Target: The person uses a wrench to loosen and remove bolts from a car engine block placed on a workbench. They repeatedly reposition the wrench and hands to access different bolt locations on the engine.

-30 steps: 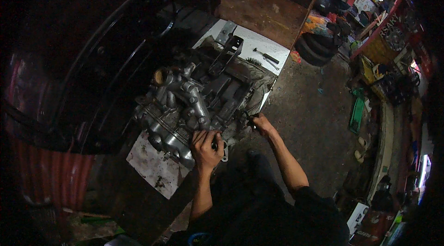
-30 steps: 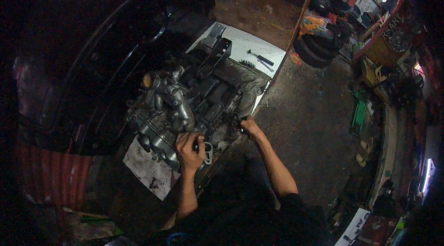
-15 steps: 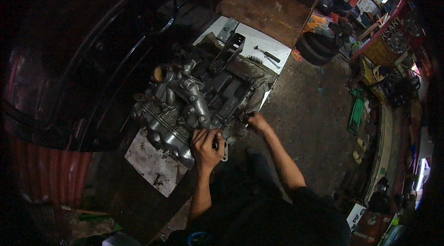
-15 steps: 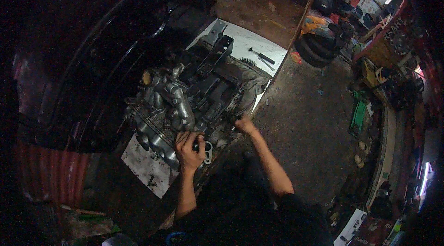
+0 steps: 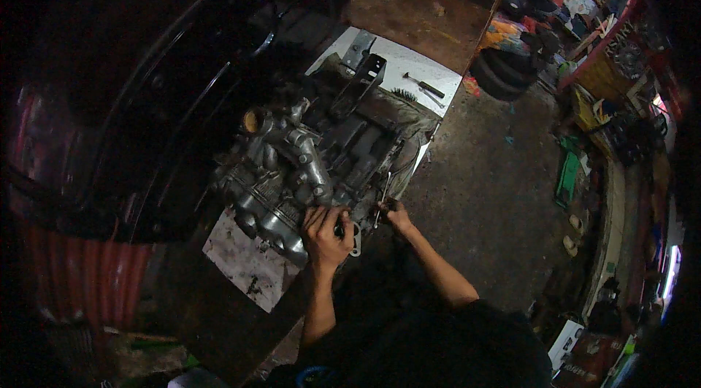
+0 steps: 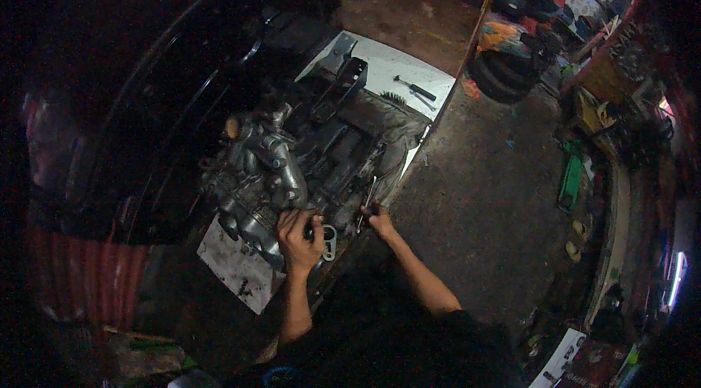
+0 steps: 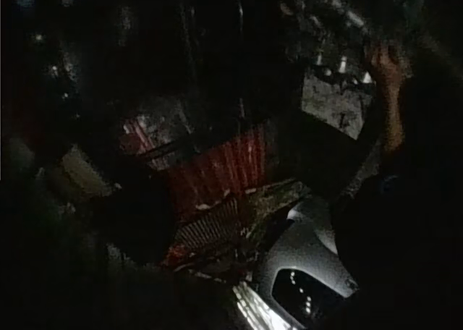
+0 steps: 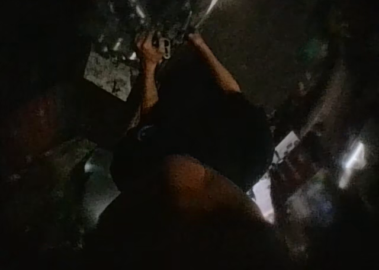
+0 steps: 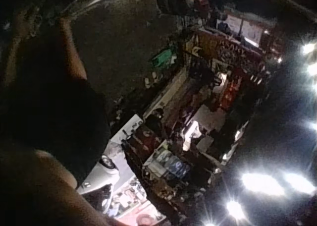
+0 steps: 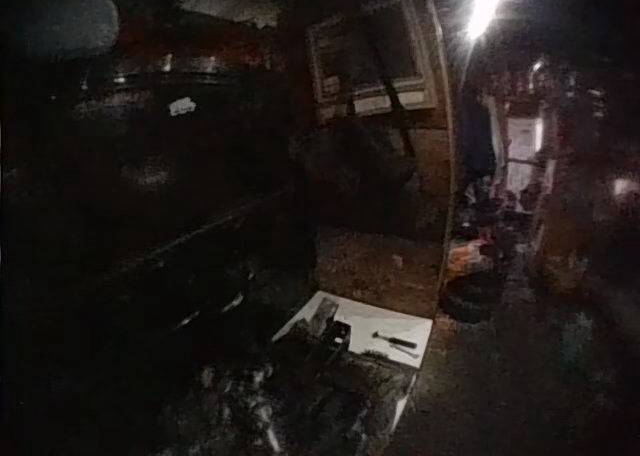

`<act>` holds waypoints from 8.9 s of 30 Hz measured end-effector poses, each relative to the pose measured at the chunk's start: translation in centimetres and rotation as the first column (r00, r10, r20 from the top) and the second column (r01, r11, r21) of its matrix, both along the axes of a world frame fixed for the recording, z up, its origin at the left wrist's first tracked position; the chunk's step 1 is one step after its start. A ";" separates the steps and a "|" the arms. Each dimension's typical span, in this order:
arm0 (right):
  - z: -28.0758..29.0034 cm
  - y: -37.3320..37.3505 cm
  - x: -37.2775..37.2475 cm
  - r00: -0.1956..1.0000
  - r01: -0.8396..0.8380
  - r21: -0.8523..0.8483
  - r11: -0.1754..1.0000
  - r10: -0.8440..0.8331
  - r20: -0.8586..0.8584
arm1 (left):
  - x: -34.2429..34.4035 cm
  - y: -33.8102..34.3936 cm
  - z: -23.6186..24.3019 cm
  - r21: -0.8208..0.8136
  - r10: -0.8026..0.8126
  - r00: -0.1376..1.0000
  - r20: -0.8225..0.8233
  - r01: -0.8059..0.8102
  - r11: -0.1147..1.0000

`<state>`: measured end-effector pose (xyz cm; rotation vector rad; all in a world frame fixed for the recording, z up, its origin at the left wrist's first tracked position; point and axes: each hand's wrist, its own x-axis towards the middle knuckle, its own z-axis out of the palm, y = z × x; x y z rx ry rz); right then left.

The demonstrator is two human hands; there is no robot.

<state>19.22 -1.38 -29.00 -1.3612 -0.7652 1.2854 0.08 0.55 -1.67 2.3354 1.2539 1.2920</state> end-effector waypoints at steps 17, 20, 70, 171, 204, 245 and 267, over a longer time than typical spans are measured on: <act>9.0 -1.0 0.0 0.969 0.150 0.020 0.988 -0.143 -0.202 | 0.1 -0.1 0.3 -0.023 0.003 1.000 0.010 -0.003 1.000; 7.8 -0.6 1.5 0.997 0.058 -0.183 0.981 -0.065 -0.034 | 0.0 -0.1 0.0 -0.030 0.011 1.000 -0.008 -0.011 0.999; 4.2 1.2 -0.7 0.831 -0.023 -0.013 1.000 0.026 0.556 | 0.2 -0.2 0.3 -0.034 0.014 1.000 -0.016 -0.015 0.999; 4.5 9.2 16.2 0.024 -0.629 -0.035 0.776 -0.026 -0.999 | 0.0 0.0 0.5 -0.076 -0.005 1.000 -0.008 0.004 0.997; 4.8 17.2 19.8 0.088 -0.990 0.111 0.090 0.996 -0.025 | 16.3 -14.8 -3.3 -0.498 0.857 0.409 0.314 -0.698 0.516; 11.7 16.4 18.4 -0.294 -0.947 -0.295 0.127 0.028 0.955 | 31.5 -15.3 -4.2 -0.608 0.982 0.179 0.066 -0.773 0.182; 8.6 23.5 17.2 -0.160 -0.760 -0.646 0.069 0.944 0.288 | 16.0 -13.9 -7.2 -0.594 0.794 0.583 0.171 -0.582 0.555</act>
